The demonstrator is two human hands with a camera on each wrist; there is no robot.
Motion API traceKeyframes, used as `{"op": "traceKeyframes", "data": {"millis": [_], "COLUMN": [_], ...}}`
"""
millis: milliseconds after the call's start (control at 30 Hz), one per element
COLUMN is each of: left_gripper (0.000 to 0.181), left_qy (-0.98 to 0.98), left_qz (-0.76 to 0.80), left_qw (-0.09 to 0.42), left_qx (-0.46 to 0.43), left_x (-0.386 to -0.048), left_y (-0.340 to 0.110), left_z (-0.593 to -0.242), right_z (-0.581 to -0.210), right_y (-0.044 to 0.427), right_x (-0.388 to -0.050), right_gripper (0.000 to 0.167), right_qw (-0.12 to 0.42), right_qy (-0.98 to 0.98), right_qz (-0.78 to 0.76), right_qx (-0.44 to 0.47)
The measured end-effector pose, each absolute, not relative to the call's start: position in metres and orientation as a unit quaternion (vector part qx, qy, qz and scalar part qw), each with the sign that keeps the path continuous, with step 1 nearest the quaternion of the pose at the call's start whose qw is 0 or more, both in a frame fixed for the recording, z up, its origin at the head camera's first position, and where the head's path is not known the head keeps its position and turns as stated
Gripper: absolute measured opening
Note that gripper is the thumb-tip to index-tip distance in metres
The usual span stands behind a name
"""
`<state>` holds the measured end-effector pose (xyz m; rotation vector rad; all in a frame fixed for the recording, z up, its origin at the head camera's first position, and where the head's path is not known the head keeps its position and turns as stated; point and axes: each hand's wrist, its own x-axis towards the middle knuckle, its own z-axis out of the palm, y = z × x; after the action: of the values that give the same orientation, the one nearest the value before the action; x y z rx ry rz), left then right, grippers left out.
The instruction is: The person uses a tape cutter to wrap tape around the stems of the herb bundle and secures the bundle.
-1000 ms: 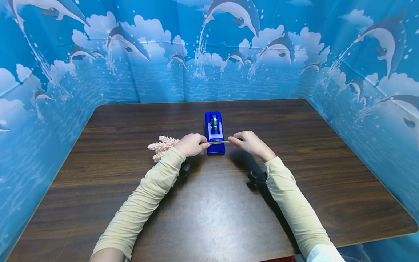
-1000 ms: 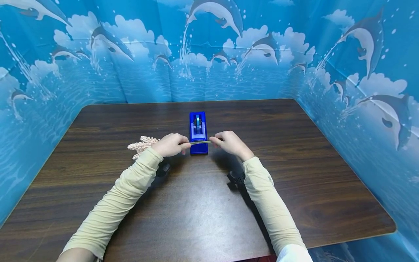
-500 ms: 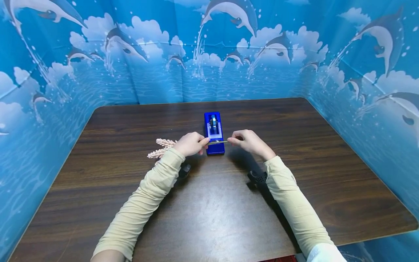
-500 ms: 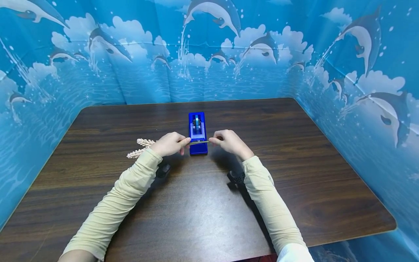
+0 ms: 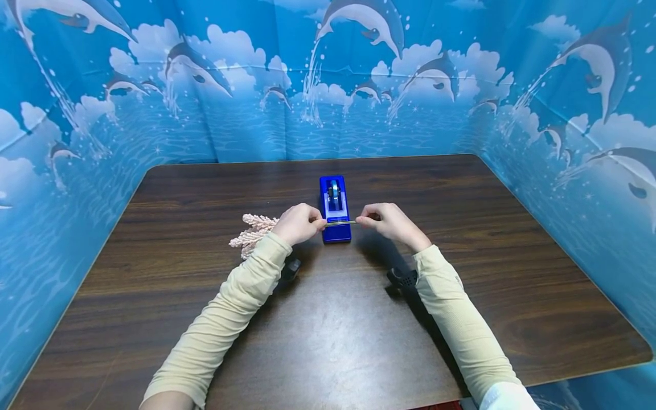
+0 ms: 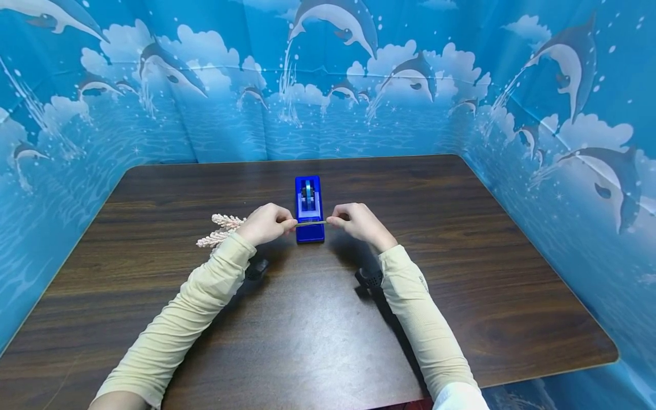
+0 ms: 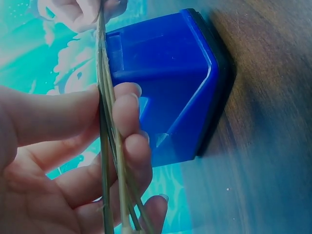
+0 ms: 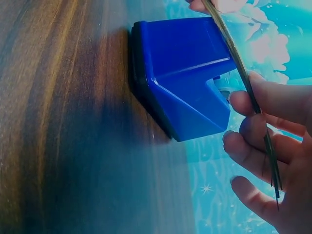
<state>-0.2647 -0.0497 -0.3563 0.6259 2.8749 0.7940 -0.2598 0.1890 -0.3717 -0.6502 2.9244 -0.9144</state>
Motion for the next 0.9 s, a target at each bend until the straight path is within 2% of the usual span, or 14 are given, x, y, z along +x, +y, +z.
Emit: {"op": "traceKeyframes", "data": {"millis": [233,333,467,533,633,767,900], "left_gripper": [0.017,0.012,0.009,0.008,0.008,0.009,0.009], "left_qy": [0.944,0.942,0.937,0.936,0.936,0.940,0.943], "left_qz": [0.259,0.268,0.283,0.286,0.281,0.270,0.259], "left_qw": [0.039,0.036,0.035,0.037,0.038,0.043,0.036], "left_qx": [0.200,0.198,0.201,0.204,0.208,0.205,0.204], "left_x": [-0.263,-0.263,-0.264,-0.264,-0.264,-0.264,-0.264], "left_y": [-0.049,-0.049,-0.049,-0.049,-0.049,-0.049,-0.049], "left_z": [-0.356,-0.357,-0.358,-0.357,-0.356,-0.355,-0.355], "right_z": [-0.371,-0.373,-0.379,-0.381,-0.381,-0.381,-0.381], "right_y": [0.188,0.187,0.186,0.186,0.187,0.186,0.185], "right_x": [-0.258,-0.259,-0.262,-0.262,-0.261,-0.261,-0.262], "right_gripper": [0.016,0.008,0.015,0.014,0.012,0.032,0.044], "right_qw": [-0.025,-0.070,-0.123,-0.106,-0.039,0.029,0.043], "right_qy": [0.934,0.931,0.929,0.931,0.934,0.934,0.937], "right_qz": [-0.279,-0.263,-0.230,-0.230,-0.248,-0.274,-0.278], "right_qx": [-0.222,-0.243,-0.264,-0.263,-0.254,-0.229,-0.208]}}
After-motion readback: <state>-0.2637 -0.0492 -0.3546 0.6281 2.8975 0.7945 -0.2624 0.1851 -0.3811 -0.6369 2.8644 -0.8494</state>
